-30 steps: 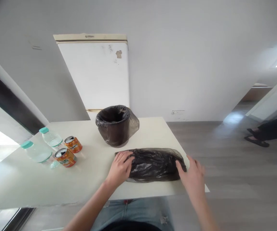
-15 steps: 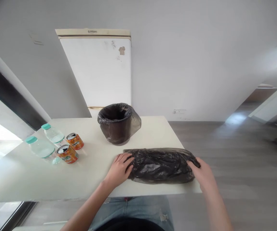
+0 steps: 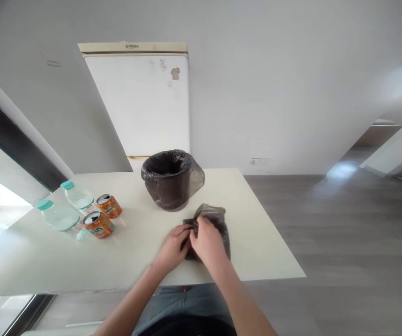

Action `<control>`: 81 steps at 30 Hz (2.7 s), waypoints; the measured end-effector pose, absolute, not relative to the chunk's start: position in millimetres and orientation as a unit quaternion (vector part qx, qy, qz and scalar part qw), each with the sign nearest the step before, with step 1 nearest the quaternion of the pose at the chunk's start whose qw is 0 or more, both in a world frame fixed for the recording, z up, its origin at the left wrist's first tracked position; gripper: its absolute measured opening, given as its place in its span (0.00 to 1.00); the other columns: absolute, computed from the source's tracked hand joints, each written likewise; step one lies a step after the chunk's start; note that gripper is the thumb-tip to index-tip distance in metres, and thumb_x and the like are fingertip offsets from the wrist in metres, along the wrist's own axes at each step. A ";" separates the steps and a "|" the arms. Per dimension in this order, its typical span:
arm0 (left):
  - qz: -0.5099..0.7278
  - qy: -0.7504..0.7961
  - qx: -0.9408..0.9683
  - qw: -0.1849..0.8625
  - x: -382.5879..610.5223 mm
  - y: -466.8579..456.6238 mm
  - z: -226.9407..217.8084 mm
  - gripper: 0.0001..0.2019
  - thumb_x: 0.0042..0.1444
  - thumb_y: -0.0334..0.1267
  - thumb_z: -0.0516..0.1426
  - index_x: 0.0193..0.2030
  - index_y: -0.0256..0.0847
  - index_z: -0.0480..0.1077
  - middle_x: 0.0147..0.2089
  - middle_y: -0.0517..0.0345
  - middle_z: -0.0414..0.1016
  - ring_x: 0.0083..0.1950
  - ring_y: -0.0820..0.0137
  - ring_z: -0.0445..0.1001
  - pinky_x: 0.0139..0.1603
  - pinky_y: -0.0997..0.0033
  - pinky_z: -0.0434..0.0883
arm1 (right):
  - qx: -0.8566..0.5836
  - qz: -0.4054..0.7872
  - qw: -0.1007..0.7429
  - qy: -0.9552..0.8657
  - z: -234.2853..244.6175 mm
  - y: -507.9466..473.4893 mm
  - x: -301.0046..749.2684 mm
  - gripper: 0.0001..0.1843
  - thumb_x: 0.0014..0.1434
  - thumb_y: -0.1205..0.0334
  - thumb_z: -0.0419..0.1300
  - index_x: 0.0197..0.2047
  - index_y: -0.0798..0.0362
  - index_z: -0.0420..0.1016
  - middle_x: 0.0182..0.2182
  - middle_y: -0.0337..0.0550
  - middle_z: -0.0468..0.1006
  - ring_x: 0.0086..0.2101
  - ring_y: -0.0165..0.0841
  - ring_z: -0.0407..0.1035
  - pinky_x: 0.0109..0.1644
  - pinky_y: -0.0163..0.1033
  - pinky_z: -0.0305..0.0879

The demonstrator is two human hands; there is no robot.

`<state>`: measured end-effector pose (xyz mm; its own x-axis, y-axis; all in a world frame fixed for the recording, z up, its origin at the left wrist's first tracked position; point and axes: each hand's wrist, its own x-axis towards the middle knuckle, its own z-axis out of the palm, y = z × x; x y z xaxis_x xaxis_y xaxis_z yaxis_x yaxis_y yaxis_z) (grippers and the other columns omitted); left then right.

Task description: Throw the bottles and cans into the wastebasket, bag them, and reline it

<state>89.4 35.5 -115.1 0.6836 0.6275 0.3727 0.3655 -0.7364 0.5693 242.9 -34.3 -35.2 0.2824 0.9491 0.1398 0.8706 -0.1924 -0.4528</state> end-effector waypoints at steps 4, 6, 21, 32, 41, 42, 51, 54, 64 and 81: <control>0.352 0.314 0.848 0.241 81.7 38.3 -112.6 0.20 0.66 0.23 0.46 0.56 0.42 0.72 0.63 0.48 0.74 0.64 0.60 0.71 0.67 0.49 0.71 | -0.713 0.161 0.162 -0.663 -58.7 -38.0 228.5 0.23 0.67 0.62 0.58 0.62 0.62 0.73 0.57 0.63 0.79 0.57 0.50 0.74 0.61 0.49 0.70; 0.349 0.306 0.858 0.219 81.9 35.7 -109.9 0.22 0.67 0.23 0.46 0.61 0.42 0.70 0.67 0.47 0.71 0.68 0.60 0.68 0.68 0.48 0.69 | -0.689 0.168 0.162 -0.686 -57.7 -51.9 228.2 0.31 0.67 0.63 0.58 0.70 0.64 0.65 0.62 0.65 0.75 0.60 0.51 0.71 0.63 0.51 0.69; 0.280 0.397 0.866 0.117 83.6 30.6 -115.8 0.15 0.52 0.19 0.54 0.41 0.41 0.73 0.59 0.45 0.73 0.60 0.53 0.71 0.61 0.49 0.72 | -0.616 0.065 0.138 -0.773 -91.7 -42.9 307.1 0.32 0.77 0.52 0.45 0.80 0.50 0.50 0.77 0.48 0.51 0.75 0.46 0.47 0.77 0.62 0.51; 0.304 0.302 0.897 0.105 83.6 23.6 -90.4 0.23 0.61 0.27 0.52 0.62 0.40 0.69 0.71 0.44 0.66 0.73 0.53 0.62 0.72 0.47 0.63 | -0.572 0.081 0.142 -0.804 -101.6 -42.7 334.6 0.31 0.75 0.58 0.47 0.79 0.46 0.54 0.75 0.46 0.57 0.74 0.46 0.51 0.77 0.67 0.44; 0.112 0.290 0.950 0.041 94.6 51.9 -136.1 0.35 0.74 0.51 0.45 0.80 0.33 0.49 0.81 0.42 0.49 0.82 0.46 0.46 0.77 0.40 0.53 | -0.576 0.054 0.152 -0.801 -95.4 -29.5 323.7 0.33 0.76 0.56 0.44 0.81 0.43 0.45 0.78 0.41 0.47 0.76 0.42 0.42 0.79 0.61 0.43; 0.113 0.290 0.950 0.038 93.3 52.6 -137.8 0.34 0.74 0.50 0.44 0.80 0.33 0.49 0.81 0.43 0.49 0.81 0.47 0.47 0.77 0.40 0.53 | -0.577 0.063 0.133 -0.803 -101.4 -28.2 322.2 0.34 0.77 0.53 0.44 0.81 0.43 0.42 0.78 0.42 0.47 0.77 0.42 0.41 0.78 0.63 0.43; 0.143 0.287 0.946 0.045 88.7 48.5 -133.8 0.33 0.74 0.51 0.46 0.80 0.37 0.51 0.80 0.44 0.54 0.80 0.47 0.51 0.76 0.38 0.56 | -0.574 0.096 0.103 -0.807 -116.2 -29.8 332.6 0.33 0.78 0.45 0.41 0.81 0.41 0.41 0.78 0.43 0.48 0.77 0.42 0.40 0.78 0.65 0.37; 0.142 0.285 0.947 0.052 89.5 47.3 -130.4 0.34 0.73 0.50 0.48 0.80 0.38 0.50 0.80 0.43 0.52 0.81 0.46 0.50 0.76 0.36 0.55 | -0.579 0.105 0.109 -0.801 -112.3 -29.8 329.6 0.33 0.78 0.46 0.42 0.81 0.42 0.44 0.78 0.44 0.48 0.76 0.42 0.41 0.78 0.66 0.37; 0.249 0.264 0.924 0.125 69.3 25.4 -81.1 0.21 0.70 0.42 0.55 0.68 0.47 0.69 0.68 0.46 0.71 0.71 0.54 0.66 0.72 0.47 0.64 | -0.573 0.069 0.266 -0.773 -83.1 -61.4 334.6 0.23 0.76 0.55 0.50 0.70 0.44 0.69 0.65 0.49 0.74 0.65 0.44 0.66 0.72 0.60 0.58; 0.098 0.239 0.954 0.154 33.9 -38.0 -97.5 0.28 0.54 0.23 0.58 0.60 0.49 0.72 0.61 0.52 0.76 0.60 0.55 0.74 0.61 0.55 0.73 | -0.476 0.139 0.212 -0.842 -97.4 -132.2 297.1 0.30 0.63 0.75 0.56 0.66 0.47 0.74 0.58 0.48 0.81 0.55 0.44 0.74 0.64 0.56 0.67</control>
<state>33.9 -38.0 -97.5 0.8666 0.4861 0.1126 0.4257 -0.8380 0.3414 297.1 -132.2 -97.4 -0.4573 0.8606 0.2240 0.7425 0.5081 -0.4365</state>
